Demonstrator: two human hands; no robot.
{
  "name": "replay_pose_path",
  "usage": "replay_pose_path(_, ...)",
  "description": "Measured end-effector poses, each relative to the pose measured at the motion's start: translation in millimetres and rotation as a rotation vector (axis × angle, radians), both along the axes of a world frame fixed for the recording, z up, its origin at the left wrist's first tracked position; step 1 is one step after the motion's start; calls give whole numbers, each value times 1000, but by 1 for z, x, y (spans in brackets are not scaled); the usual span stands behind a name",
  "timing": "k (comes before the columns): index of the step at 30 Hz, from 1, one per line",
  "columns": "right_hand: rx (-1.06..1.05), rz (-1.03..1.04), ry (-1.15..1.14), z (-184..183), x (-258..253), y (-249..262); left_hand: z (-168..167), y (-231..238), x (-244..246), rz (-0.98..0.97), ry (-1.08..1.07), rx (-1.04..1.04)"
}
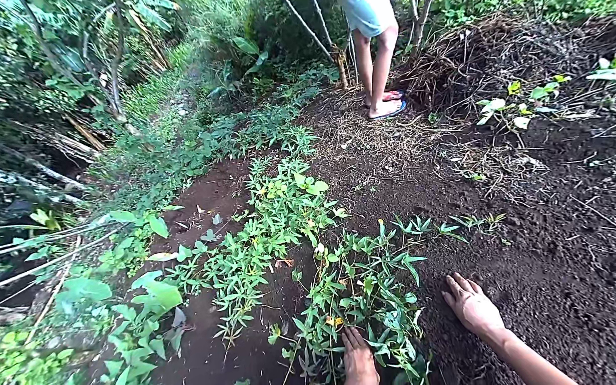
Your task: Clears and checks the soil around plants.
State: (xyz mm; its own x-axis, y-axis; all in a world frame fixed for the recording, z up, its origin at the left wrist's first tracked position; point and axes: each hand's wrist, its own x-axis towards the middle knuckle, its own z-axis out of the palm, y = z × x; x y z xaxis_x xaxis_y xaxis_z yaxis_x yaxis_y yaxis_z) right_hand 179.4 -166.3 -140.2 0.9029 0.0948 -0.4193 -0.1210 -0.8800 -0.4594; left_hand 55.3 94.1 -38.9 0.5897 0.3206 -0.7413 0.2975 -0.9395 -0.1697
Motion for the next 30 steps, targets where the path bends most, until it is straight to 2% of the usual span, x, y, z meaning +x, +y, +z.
replay_pose_path(30,-11,13,0,-1,-1,0,2,0,2,8,15,9)
